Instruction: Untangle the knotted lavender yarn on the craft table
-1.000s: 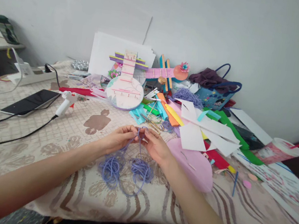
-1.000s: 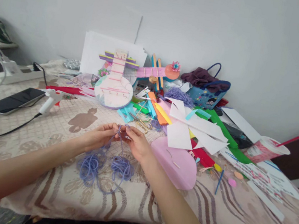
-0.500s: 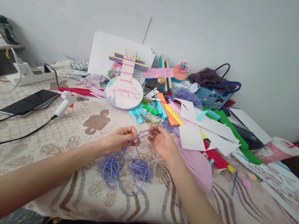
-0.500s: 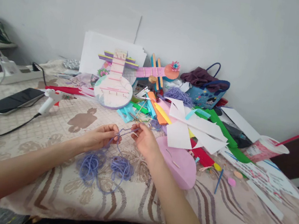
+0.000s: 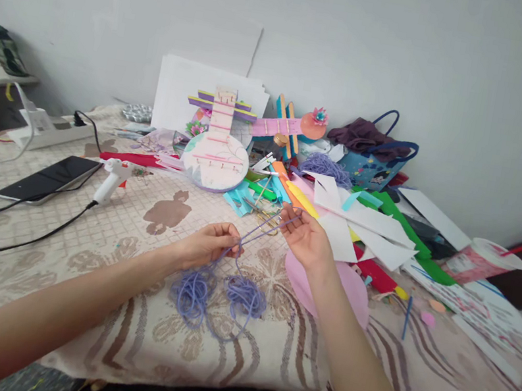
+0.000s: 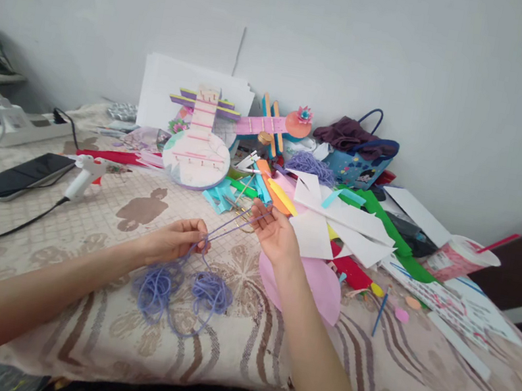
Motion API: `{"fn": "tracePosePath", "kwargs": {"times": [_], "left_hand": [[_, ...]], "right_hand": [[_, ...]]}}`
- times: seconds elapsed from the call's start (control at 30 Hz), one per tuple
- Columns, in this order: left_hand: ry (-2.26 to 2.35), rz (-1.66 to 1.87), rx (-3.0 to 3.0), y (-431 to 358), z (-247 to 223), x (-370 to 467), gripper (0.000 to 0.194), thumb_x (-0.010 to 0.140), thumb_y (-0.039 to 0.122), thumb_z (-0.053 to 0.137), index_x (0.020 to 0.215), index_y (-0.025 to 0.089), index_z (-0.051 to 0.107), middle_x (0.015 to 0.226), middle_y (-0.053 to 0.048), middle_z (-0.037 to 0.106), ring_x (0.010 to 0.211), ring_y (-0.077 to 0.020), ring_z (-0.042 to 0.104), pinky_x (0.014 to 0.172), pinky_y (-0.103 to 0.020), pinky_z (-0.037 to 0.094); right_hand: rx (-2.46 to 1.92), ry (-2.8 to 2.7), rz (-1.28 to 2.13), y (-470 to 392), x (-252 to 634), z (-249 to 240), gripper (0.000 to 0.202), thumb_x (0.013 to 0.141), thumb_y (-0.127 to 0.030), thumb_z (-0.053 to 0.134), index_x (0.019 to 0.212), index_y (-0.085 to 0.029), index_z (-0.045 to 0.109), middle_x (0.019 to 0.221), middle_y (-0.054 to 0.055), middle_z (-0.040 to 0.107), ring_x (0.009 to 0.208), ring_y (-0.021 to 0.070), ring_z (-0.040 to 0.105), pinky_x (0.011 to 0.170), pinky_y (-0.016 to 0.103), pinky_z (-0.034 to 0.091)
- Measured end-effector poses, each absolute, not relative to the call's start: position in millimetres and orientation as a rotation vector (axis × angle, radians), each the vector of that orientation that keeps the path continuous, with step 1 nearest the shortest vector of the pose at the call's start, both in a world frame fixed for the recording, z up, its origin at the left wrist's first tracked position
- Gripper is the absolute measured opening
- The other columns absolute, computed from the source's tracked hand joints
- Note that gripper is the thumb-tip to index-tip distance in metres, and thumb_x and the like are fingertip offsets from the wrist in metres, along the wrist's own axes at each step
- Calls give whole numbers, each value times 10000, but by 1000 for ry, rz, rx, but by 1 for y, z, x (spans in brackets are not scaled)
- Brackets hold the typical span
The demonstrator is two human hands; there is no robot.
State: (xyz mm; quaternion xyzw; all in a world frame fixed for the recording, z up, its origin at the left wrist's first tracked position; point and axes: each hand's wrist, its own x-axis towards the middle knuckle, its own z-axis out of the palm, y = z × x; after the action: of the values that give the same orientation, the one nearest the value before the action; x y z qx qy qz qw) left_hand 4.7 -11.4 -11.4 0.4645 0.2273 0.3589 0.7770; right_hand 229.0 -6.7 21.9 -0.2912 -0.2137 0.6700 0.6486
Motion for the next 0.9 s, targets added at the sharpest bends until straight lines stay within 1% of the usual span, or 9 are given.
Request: {"fn": "tracePosePath", "kwargs": {"times": [0.17,0.3,0.4,0.53,0.73,0.83,0.9], "left_hand": [[491,771,992,-11,-11,5,166,702,201,692,694,125,545,594,-1,589,630,-110,575,638,-233,403],[500,772,994,-11,-11,5,160,708,193,685,691,123,542,611,-8,596,635,-108,578,630,-226,404],[503,772,989,-10,-11,4,165,703,198,689,692,124,542,608,-5,592,629,-109,578,633,-229,411],[508,775,984,-10,-11,4,175,695,205,697,687,124,542,606,-6,592,627,-109,577,637,-232,415],[510,766,983,-10,-11,4,169,702,206,692,691,125,545,616,-8,596,628,-106,572,635,-229,413],[506,762,980,-10,-11,4,170,699,204,696,694,126,545,614,-7,595,631,-108,574,643,-234,415],[504,762,981,-10,-11,4,172,698,204,697,694,126,544,613,-7,594,633,-109,574,649,-237,415]], "right_hand": [[-615,-524,1555,-8,229,25,151,838,-147,439,821,-151,589,999,86,681,780,135,653,711,280,554],[-578,-538,1556,-7,230,25,184,846,-161,420,886,-144,598,994,79,682,839,148,651,739,298,550],[-555,-556,1551,-8,230,24,192,842,-180,423,909,-148,600,1018,80,677,869,152,647,753,303,545],[-532,-578,1549,-9,230,24,198,837,-195,424,907,-145,602,1065,88,663,850,150,644,758,313,541],[-515,-580,1546,-9,230,24,217,830,-206,418,900,-132,609,1111,108,639,741,121,631,734,297,542],[-525,-592,1519,-9,229,24,211,825,-204,421,861,-127,614,1105,113,640,642,100,603,691,283,546],[-534,-602,1507,-9,228,25,190,814,-193,437,837,-132,616,1093,105,646,575,80,575,642,253,546]]}}
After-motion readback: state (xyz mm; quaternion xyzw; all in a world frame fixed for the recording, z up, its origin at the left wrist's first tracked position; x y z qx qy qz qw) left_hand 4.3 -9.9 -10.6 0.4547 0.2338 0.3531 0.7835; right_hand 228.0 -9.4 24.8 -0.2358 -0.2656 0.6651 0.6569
